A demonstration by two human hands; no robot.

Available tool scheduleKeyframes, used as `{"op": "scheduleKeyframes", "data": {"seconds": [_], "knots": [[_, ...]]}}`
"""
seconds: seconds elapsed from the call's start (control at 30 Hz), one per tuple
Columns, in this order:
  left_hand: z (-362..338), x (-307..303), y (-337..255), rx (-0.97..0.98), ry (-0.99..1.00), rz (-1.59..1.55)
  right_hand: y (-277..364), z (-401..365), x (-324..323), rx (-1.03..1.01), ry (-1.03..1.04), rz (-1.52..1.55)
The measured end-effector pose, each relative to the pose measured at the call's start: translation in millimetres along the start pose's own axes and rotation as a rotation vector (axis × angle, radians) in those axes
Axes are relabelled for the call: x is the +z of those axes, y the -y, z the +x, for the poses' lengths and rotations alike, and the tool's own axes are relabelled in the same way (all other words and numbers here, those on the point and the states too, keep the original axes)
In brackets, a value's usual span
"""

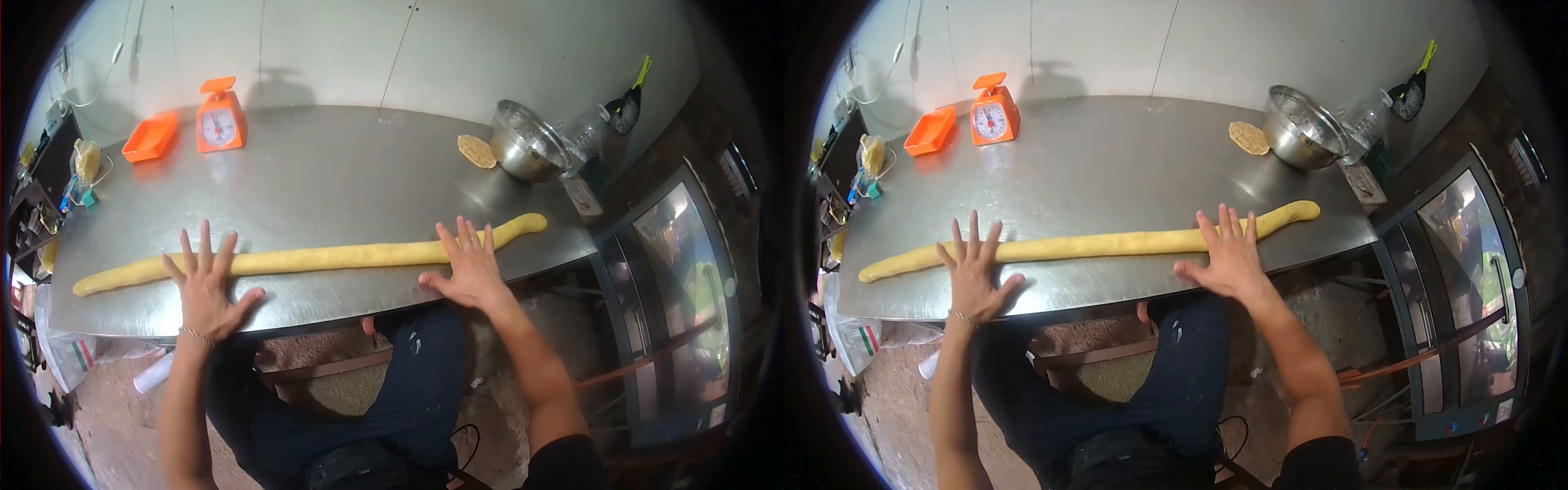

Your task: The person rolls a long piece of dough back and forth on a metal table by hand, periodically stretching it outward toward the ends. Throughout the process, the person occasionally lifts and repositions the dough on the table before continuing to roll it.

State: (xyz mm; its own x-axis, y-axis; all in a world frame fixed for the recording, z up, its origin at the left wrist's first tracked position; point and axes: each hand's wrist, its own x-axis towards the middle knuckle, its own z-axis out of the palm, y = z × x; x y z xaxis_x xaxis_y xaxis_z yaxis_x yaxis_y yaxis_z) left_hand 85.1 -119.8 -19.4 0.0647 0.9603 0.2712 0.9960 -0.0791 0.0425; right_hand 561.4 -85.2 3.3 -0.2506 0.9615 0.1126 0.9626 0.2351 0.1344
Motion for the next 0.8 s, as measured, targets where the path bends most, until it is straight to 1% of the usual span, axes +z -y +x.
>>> {"op": "scheduleKeyframes", "data": {"seconds": [0.07,0.13,0.2,0.27,0.37,0.4,0.43,0.47,0.5,0.53,0.57,0.67,0.77,0.8], "knots": [[31,10,8,-0.012,-0.009,0.032,-10,42,0,0.040,0.069,0.045],[68,11,13,-0.070,0.079,0.063,-28,88,12,0.063,0.110,0.120],[106,19,21,-0.143,0.148,0.068,-45,132,26,0.098,0.065,0.233],[149,34,37,-0.216,0.174,0.018,-63,176,37,0.035,-0.084,0.261],[197,51,57,-0.323,0.184,-0.065,-81,225,55,-0.037,-0.217,0.283],[207,57,62,-0.356,0.184,-0.096,-83,231,58,-0.027,-0.206,0.285],[215,64,67,-0.401,0.241,-0.129,-85,237,58,-0.017,-0.200,0.282],[217,71,73,-0.385,0.277,-0.094,-87,238,57,-0.006,-0.197,0.277],[218,78,80,-0.367,0.313,-0.059,-91,235,59,0.039,-0.149,0.259],[217,67,73,-0.348,0.343,-0.022,-93,232,62,0.084,-0.106,0.243],[210,58,64,-0.407,0.342,-0.054,-95,227,64,0.131,-0.068,0.230],[191,42,64,-0.360,0.463,-0.041,-100,200,59,0.219,0.068,0.293],[156,21,58,-0.297,0.439,-0.060,-98,164,39,0.242,0.220,0.303],[142,17,58,-0.263,0.411,-0.071,-96,149,32,0.233,0.230,0.294]]}}
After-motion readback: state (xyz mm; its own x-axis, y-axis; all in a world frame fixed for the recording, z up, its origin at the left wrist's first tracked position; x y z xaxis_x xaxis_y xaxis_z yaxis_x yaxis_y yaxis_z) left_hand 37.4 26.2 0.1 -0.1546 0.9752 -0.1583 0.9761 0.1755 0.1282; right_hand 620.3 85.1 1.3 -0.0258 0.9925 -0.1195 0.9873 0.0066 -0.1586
